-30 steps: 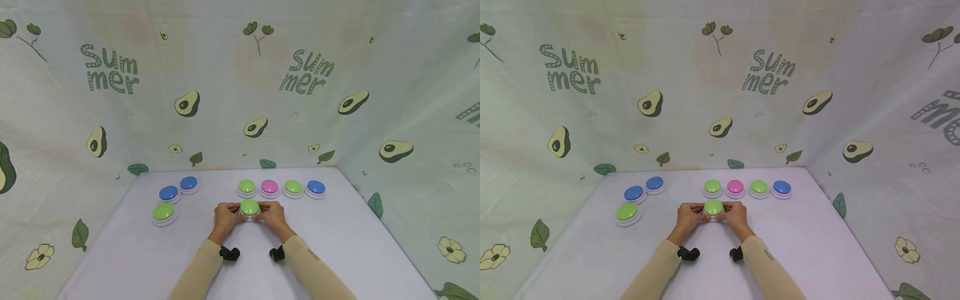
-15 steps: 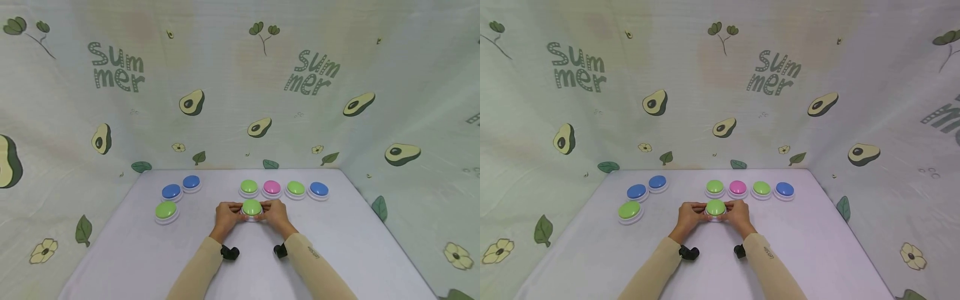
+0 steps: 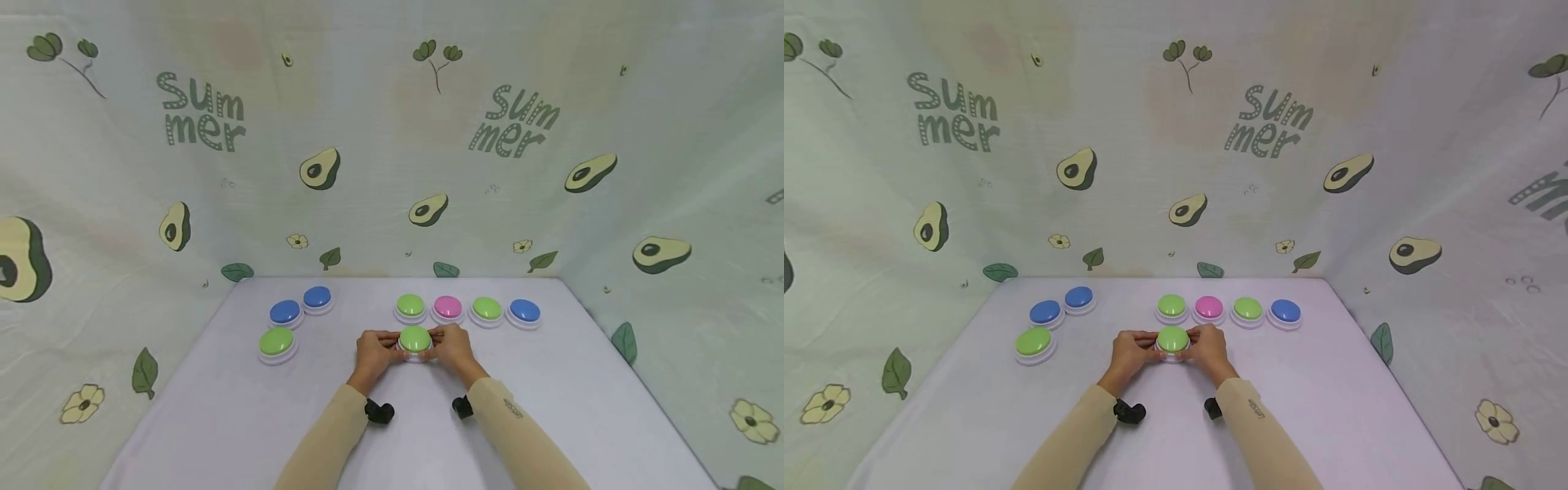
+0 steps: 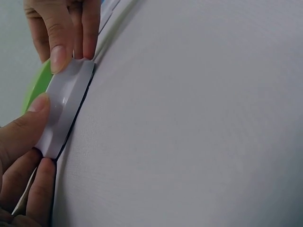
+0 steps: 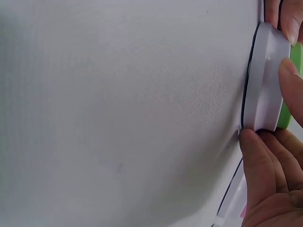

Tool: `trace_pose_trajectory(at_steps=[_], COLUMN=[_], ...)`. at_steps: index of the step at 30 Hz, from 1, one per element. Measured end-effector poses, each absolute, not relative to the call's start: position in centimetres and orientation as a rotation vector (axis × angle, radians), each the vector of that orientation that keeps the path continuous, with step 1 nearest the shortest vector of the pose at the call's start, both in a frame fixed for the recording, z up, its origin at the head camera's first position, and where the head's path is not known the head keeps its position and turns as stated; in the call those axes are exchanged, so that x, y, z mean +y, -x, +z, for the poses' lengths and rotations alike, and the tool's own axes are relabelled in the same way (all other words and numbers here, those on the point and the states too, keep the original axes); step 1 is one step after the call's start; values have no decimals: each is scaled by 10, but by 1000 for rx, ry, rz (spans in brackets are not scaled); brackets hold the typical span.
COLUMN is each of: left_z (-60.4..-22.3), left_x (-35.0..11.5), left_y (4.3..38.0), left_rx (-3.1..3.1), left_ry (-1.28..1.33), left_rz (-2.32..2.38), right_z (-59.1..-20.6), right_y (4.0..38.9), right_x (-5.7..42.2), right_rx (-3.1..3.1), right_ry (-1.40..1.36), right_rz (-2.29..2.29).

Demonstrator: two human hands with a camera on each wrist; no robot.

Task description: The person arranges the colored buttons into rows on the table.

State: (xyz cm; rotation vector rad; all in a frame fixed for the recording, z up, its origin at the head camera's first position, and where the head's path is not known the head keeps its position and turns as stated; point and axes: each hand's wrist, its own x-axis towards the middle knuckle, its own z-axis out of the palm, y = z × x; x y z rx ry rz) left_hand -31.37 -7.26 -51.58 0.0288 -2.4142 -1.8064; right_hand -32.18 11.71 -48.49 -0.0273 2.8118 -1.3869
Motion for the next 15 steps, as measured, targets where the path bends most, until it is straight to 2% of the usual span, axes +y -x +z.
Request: trace_pose_trajectory(at_steps=[15], left_z=[-518], left_x=[-74], left_y=[314], left_rx=[-2390], left_ry=[-8], left_rz=[-1840], right_z=[-484], right_y=[321], right_x=[117], right_rx=[2789], right_ry=[19], right_rz=[-1399])
